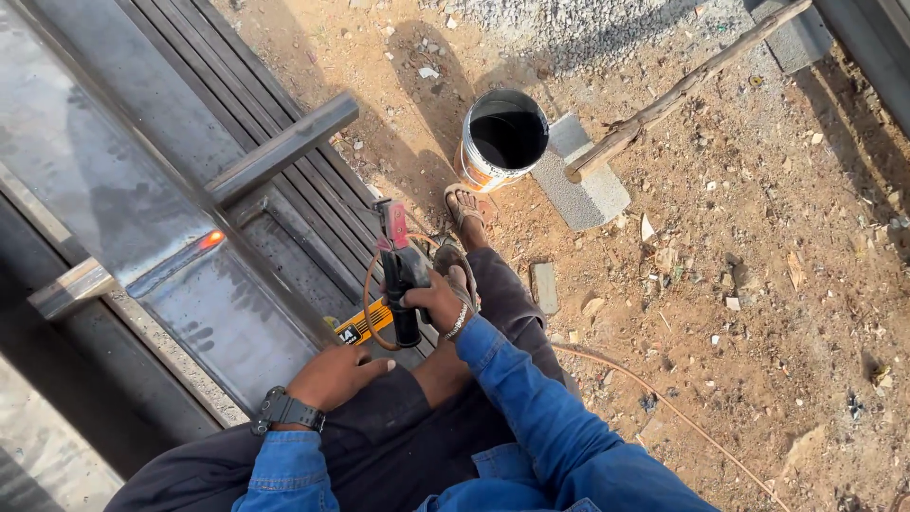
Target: The recorder is using an arc welder to join two metal beams.
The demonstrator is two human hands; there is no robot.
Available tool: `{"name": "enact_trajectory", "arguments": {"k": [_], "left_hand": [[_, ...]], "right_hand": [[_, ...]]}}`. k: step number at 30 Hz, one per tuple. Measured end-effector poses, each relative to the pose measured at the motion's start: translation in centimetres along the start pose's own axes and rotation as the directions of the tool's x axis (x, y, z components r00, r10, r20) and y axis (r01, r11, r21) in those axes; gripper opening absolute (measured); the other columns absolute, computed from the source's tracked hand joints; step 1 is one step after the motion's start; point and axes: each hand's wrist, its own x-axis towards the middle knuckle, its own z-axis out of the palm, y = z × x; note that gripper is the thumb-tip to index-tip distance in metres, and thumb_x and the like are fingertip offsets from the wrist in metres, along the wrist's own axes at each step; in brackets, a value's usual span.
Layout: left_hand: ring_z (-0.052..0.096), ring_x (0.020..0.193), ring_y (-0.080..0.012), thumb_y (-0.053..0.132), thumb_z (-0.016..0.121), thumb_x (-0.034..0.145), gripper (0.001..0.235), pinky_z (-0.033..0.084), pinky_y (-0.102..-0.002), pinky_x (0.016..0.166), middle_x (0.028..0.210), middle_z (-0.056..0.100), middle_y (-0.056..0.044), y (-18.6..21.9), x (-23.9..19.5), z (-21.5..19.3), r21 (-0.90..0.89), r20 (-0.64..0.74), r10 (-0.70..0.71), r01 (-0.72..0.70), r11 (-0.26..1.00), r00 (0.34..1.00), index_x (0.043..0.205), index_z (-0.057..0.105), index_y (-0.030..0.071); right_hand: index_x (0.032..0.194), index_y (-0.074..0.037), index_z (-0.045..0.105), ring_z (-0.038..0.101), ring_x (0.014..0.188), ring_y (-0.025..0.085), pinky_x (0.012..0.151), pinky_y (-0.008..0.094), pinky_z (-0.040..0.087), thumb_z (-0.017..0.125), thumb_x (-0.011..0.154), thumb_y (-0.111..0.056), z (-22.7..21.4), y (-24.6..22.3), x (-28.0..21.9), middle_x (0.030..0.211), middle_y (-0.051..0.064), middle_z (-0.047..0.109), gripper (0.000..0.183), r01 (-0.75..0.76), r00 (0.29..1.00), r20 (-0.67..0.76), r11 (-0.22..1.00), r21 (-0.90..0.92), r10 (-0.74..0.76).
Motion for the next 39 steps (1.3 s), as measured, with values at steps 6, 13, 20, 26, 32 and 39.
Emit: {"name": "enact_trajectory", "arguments": {"k": [6, 13, 20, 26, 32, 39], "left_hand": [[0.069, 0.087, -0.0382, 0.062, 0.057, 0.091, 0.061, 0.052, -0.05, 0.08, 0.085, 0.071, -0.02, -0.6, 0.3, 0.5, -0.029, -0.002, -0.004, 0.004, 1.0, 1.0, 0.089, 0.073, 0.003], [0.071, 0.078, -0.0348, 0.059, 0.059, 0.091, 0.059, 0.053, -0.047, 0.075, 0.08, 0.071, -0.019, 1.0, -0.5, -1.0, -0.102, 0.02, -0.123, 0.124, 0.987, 0.992, 0.087, 0.074, 0.001], [0.07, 0.072, -0.0299, 0.058, 0.06, 0.091, 0.059, 0.052, -0.044, 0.07, 0.075, 0.071, -0.016, 0.6, 1.0, -1.8, -0.121, 0.025, -0.162, 0.164, 0.979, 0.987, 0.085, 0.074, 0.002], [0.069, 0.069, -0.0277, 0.057, 0.06, 0.09, 0.058, 0.052, -0.042, 0.068, 0.073, 0.072, -0.014, 1.7, 0.4, -2.3, -0.159, 0.051, -0.21, 0.216, 0.963, 0.976, 0.084, 0.075, 0.002], [0.069, 0.074, -0.0292, 0.058, 0.059, 0.091, 0.06, 0.052, -0.043, 0.071, 0.076, 0.072, -0.015, 2.6, -0.7, -1.9, -0.088, 0.094, -0.235, 0.243, 0.966, 0.967, 0.086, 0.076, 0.001], [0.071, 0.077, -0.0295, 0.059, 0.059, 0.09, 0.06, 0.053, -0.042, 0.074, 0.079, 0.074, -0.015, 2.8, -1.8, -1.3, 0.053, 0.093, -0.023, 0.018, 0.998, 0.995, 0.09, 0.079, 0.002]], "right_hand": [[0.134, 0.005, 0.058, 0.066, 0.111, 0.027, 0.097, 0.036, 0.049, 0.081, 0.081, -0.042, 2.2, -1.5, 0.7, 0.115, 0.019, 0.068, 0.074, -0.007, 0.992, -0.11, 0.828, -0.561, -0.066], [0.12, 0.004, 0.058, 0.072, 0.085, 0.031, 0.081, 0.043, 0.059, 0.072, 0.093, -0.043, -2.2, -5.9, 4.2, 0.1, 0.022, 0.069, 0.055, 0.031, 0.992, -0.126, 0.954, 0.298, 0.007], [0.107, -0.002, 0.06, 0.069, 0.075, 0.035, 0.073, 0.052, 0.059, 0.065, 0.087, -0.056, -13.8, -3.9, 14.0, 0.084, 0.019, 0.067, 0.058, 0.212, 0.861, -0.464, 0.681, 0.701, 0.21], [0.103, -0.005, 0.06, 0.068, 0.07, 0.033, 0.069, 0.05, 0.059, 0.071, 0.083, -0.049, -15.0, 0.2, 14.9, 0.081, 0.017, 0.067, 0.049, 0.102, 0.82, -0.478, 0.742, 0.663, 0.315], [0.102, 0.003, 0.068, 0.07, 0.064, 0.024, 0.062, 0.037, 0.06, 0.074, 0.086, -0.038, -6.5, 1.5, 9.3, 0.079, 0.013, 0.072, 0.045, -0.055, 0.848, -0.462, 0.911, 0.408, 0.258], [0.106, 0.004, 0.072, 0.069, 0.075, 0.016, 0.072, 0.033, 0.056, 0.074, 0.089, -0.042, 3.0, -1.7, 1.1, 0.087, 0.013, 0.075, 0.049, 0.049, 0.859, -0.506, 0.996, -0.077, -0.082]]}}
